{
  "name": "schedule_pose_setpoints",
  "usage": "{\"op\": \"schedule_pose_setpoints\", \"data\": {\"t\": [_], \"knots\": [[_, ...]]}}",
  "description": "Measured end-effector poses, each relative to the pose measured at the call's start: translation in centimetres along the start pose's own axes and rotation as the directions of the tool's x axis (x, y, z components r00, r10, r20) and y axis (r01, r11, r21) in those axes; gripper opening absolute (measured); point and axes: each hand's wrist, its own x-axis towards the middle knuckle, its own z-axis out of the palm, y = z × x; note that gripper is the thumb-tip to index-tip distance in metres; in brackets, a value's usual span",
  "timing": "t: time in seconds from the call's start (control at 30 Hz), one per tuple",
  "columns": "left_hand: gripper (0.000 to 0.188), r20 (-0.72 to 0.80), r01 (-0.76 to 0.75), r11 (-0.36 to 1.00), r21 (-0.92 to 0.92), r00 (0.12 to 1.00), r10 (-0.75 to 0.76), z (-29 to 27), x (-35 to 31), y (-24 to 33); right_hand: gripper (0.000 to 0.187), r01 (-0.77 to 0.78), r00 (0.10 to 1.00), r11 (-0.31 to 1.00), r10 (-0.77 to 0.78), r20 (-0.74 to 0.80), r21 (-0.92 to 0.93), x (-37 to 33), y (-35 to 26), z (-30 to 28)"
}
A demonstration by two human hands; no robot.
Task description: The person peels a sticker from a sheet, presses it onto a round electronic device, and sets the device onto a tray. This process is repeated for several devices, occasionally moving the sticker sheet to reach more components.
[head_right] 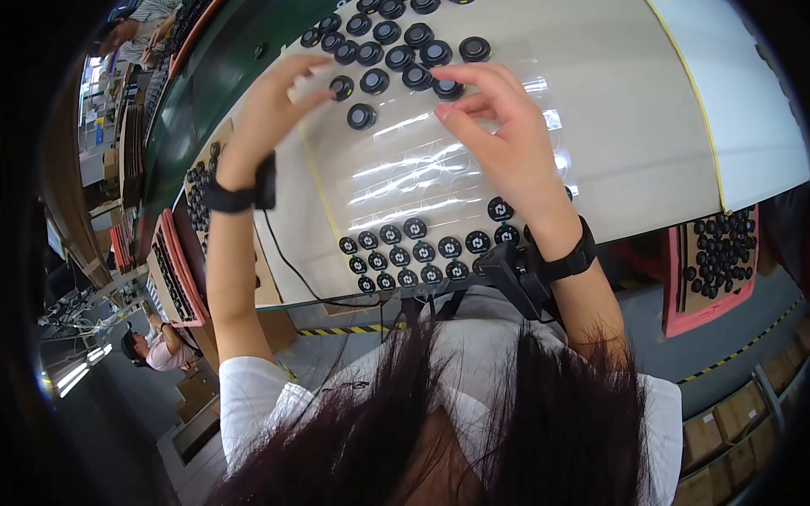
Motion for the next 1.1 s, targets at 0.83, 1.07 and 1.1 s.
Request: {"op": "schedule_pose_setpoints", "data": {"t": [0.83,1.07,1.1], "knots": [[0.038,0.127,0.137,0.099,-0.986,0.987,-0.103,-1.1,-8.2,11.6,0.016,-0.220,0.931,0.863,0.048,0.362,0.454,-1.1,-7.6,1.4],[0.043,-0.135,-0.060,0.323,-0.944,0.967,-0.215,-1.8,-9.1,13.9,0.010,-0.476,0.851,0.801,0.317,0.418,0.363,-1.3,-10.7,2.6],[0.043,-0.140,-0.040,0.396,-0.917,0.964,-0.226,-2.0,-9.3,13.9,0.009,-0.483,0.844,0.803,0.320,0.430,0.350,-1.3,-10.8,2.6]]}}
